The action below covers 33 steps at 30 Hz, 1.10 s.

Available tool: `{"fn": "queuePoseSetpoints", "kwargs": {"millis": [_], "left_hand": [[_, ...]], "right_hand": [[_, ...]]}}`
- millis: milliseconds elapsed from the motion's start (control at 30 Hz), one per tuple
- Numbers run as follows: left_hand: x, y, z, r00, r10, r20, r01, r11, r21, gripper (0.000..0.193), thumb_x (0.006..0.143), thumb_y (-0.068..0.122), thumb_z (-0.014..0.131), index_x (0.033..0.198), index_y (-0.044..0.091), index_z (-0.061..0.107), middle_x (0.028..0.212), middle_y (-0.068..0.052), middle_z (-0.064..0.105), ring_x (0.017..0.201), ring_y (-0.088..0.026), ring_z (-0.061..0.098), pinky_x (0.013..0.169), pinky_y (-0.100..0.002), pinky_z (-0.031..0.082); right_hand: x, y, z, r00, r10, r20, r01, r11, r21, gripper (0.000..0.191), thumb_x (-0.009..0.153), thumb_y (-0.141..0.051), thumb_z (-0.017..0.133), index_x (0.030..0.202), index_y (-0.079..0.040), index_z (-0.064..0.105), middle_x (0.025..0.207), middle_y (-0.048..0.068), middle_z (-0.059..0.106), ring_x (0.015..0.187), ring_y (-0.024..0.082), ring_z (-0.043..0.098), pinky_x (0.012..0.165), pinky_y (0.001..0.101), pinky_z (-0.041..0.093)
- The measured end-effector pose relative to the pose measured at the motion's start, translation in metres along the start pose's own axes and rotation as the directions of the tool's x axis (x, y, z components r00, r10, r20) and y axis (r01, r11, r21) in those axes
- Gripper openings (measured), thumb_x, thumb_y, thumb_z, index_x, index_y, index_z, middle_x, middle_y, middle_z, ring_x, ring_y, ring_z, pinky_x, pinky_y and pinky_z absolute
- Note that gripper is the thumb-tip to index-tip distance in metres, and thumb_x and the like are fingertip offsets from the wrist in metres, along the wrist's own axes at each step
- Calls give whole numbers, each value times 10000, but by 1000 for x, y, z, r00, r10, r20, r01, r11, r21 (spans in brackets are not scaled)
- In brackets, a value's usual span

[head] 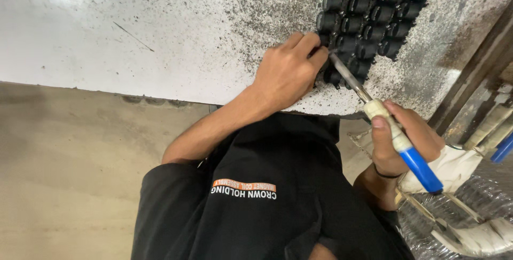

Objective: The person arranges black plastic electrical components into rows on a workbench, aligning them one at a time. They then pick up a soldering iron and solder the contacts of the arranged components, working along the rows with smoke rising from the solder points.

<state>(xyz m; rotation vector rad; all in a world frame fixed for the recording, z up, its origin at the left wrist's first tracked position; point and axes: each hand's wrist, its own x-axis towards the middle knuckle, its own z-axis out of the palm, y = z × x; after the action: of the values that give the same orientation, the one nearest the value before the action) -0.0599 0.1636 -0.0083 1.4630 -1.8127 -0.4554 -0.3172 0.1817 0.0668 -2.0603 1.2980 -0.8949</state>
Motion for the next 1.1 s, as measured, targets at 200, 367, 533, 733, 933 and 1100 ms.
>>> {"fn": "queuePoseSetpoints", "kwargs": {"millis": [200, 367, 533, 733, 933, 1100], "left_hand": [[-1, 0, 15, 999, -6, 54, 4, 999, 39, 175, 846, -12, 719, 1021, -16, 729, 972, -103, 627, 867, -219, 657, 578, -336, 574], [5, 0, 8, 1000, 3, -11, -3, 1000, -8, 262, 752, 8, 735, 1014, 14, 726, 981, -93, 635, 896, -237, 670, 623, -346, 584], [-6, 3, -29, 973, -76, -218, 61, 995, -76, 188, 952, 10, 760, 1128, 16, 693, 1089, -79, 602, 876, -208, 658, 669, -335, 591], [-24, 5, -31, 997, -78, -15, 77, 993, -93, 266, 854, -26, 744, 1110, 46, 734, 1034, -70, 621, 833, -206, 685, 594, -357, 551], [-28, 4, -13, 999, -48, 13, 49, 994, -96, 247, 819, 15, 717, 1061, 66, 717, 1026, -47, 610, 895, -235, 685, 672, -384, 593], [-24, 3, -6, 999, -17, 28, 19, 998, -63, 193, 845, 25, 708, 1037, 41, 716, 1019, -63, 614, 869, -226, 675, 614, -374, 574]], "right_hand": [[33, -40, -8, 953, -135, 270, 191, 962, -193, 287, 970, -77, 813, 1164, 105, 707, 919, 233, 733, 798, 284, 763, 679, 295, 591], [36, -43, -6, 963, -133, 233, 172, 972, -158, 280, 979, -76, 815, 1172, 97, 709, 943, 233, 739, 793, 266, 764, 648, 276, 573], [13, -6, -10, 999, -31, -14, 32, 995, 95, 334, 1021, -194, 778, 1192, 87, 726, 930, 209, 761, 747, 214, 761, 629, 243, 579], [-37, 21, -2, 997, -5, -83, 13, 995, 96, 403, 1060, -282, 763, 1201, 94, 727, 986, 249, 755, 824, 274, 764, 745, 281, 598], [-49, 12, -6, 999, 22, -42, -21, 1000, 20, 375, 1074, -237, 777, 1157, 122, 708, 973, 252, 733, 857, 293, 750, 801, 293, 585], [-35, 1, 3, 999, -4, -48, 3, 1000, -12, 352, 1009, -205, 781, 1170, 102, 726, 932, 230, 734, 775, 276, 749, 706, 283, 577]]}}
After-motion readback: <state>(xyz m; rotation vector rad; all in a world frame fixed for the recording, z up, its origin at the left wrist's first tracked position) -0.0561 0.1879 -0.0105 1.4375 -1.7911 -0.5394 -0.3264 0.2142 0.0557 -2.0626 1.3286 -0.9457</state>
